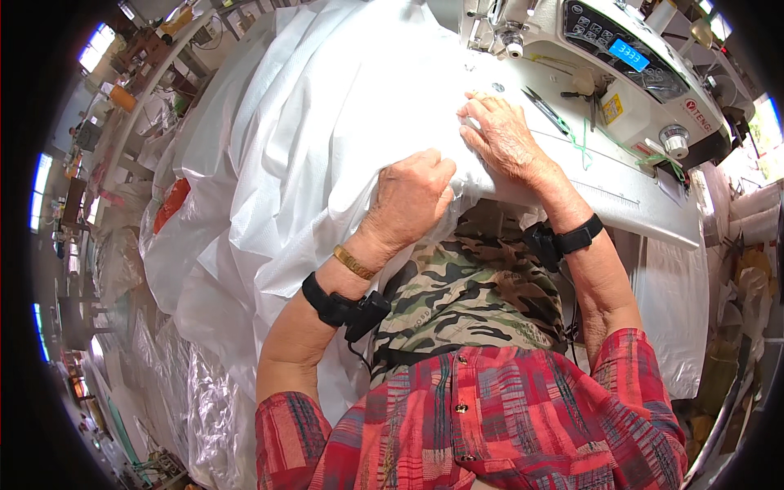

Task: Sewing together large white plastic sheets using an industrial sewing machine.

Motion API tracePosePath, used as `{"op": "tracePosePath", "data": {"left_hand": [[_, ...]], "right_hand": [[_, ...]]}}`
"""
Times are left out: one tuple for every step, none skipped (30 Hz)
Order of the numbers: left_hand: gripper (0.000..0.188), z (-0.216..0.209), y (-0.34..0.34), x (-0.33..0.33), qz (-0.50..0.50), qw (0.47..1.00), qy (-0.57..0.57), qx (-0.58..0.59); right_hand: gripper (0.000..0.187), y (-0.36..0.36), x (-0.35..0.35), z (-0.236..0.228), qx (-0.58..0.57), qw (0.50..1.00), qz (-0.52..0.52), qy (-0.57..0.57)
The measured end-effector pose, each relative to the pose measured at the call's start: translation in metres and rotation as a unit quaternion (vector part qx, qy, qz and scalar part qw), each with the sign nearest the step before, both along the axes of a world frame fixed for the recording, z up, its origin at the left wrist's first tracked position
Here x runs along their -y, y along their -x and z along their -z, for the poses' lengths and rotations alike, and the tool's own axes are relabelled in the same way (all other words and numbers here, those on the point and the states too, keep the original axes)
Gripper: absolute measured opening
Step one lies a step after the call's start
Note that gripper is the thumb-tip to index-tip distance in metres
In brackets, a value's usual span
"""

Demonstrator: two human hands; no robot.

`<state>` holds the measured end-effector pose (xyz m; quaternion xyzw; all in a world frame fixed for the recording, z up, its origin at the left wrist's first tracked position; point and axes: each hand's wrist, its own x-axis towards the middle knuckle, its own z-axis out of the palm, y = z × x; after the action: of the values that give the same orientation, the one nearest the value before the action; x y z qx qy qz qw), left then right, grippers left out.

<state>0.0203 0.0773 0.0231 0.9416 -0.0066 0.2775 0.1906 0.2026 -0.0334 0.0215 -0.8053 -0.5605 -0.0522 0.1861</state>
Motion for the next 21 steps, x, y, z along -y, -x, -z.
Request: {"op": "tracePosePath", "data": {"left_hand": [[0.012,-0.001,-0.002,0.000,0.003,1.000,0.002,0.002],[0.012,-0.001,-0.003,0.001,0.004,1.000,0.001,0.002],[0.012,-0.002,-0.003,0.001,0.005,1.000,-0.002,0.004],[0.012,-0.003,-0.004,0.002,0.005,1.000,-0.004,0.005],[0.012,-0.003,-0.005,0.003,0.006,1.000,-0.005,0.005],[0.011,-0.002,-0.008,0.002,0.006,1.000,-0.006,0.008],[0.011,-0.002,-0.010,0.001,0.006,1.000,-0.007,0.012],[0.011,-0.001,-0.013,0.000,0.007,1.000,-0.009,0.012],[0.010,-0.002,-0.015,0.000,0.005,1.000,-0.016,0.014],[0.010,-0.002,-0.018,0.000,0.002,1.000,-0.022,0.015],[0.010,-0.002,-0.022,0.001,0.003,1.000,-0.023,0.017],[0.009,-0.003,-0.026,0.002,0.005,1.000,-0.020,0.015],[0.009,-0.004,-0.028,0.002,0.008,1.000,-0.016,0.014],[0.009,-0.005,-0.028,0.001,0.010,1.000,-0.018,0.014],[0.009,-0.005,-0.029,0.001,0.000,1.000,-0.021,0.015],[0.009,-0.005,-0.029,0.001,-0.011,1.000,-0.023,0.016],[0.009,-0.004,-0.031,0.002,-0.011,1.000,-0.023,0.016],[0.009,-0.004,-0.032,0.002,-0.014,0.999,-0.027,0.011],[0.009,-0.004,-0.033,0.003,-0.017,0.999,-0.030,0.006],[0.009,-0.004,-0.035,0.003,-0.019,0.999,-0.030,0.005],[0.009,-0.004,-0.037,0.003,-0.022,0.999,-0.028,0.006]], "right_hand": [[0.029,0.000,0.000,0.000,0.000,1.000,0.001,-0.001],[0.029,0.000,-0.001,-0.001,0.004,1.000,0.005,0.002],[0.029,0.000,-0.001,0.000,0.007,1.000,0.009,0.006],[0.029,0.001,-0.001,0.000,0.006,1.000,0.010,0.005],[0.028,0.001,-0.001,-0.001,0.002,1.000,0.011,-0.003],[0.028,0.000,-0.002,-0.002,-0.001,1.000,0.012,-0.011],[0.028,0.000,-0.003,-0.002,-0.001,1.000,0.013,-0.013],[0.027,-0.001,-0.005,-0.002,0.001,1.000,0.017,-0.007],[0.026,-0.002,-0.006,-0.002,0.003,1.000,0.020,0.000],[0.026,-0.002,-0.005,-0.003,0.005,1.000,0.021,-0.001],[0.026,-0.003,-0.003,-0.005,0.009,1.000,0.028,-0.004],[0.025,-0.003,-0.003,-0.005,0.013,0.999,0.035,-0.008],[0.025,-0.006,-0.005,-0.001,0.013,0.999,0.037,-0.010],[0.024,-0.011,-0.008,0.005,0.021,0.999,0.022,-0.024],[0.023,-0.012,-0.009,0.005,0.030,0.999,0.006,-0.036],[0.022,-0.012,-0.009,0.007,0.031,0.998,0.012,-0.048],[0.022,-0.014,-0.007,0.007,0.031,0.998,0.012,-0.047],[0.022,-0.014,-0.007,0.007,0.034,0.998,0.014,-0.051],[0.022,-0.013,-0.007,0.007,0.037,0.998,0.017,-0.054],[0.022,-0.014,-0.007,0.006,0.037,0.998,0.015,-0.054],[0.022,-0.014,-0.006,0.004,0.037,0.997,0.014,-0.060]]}}
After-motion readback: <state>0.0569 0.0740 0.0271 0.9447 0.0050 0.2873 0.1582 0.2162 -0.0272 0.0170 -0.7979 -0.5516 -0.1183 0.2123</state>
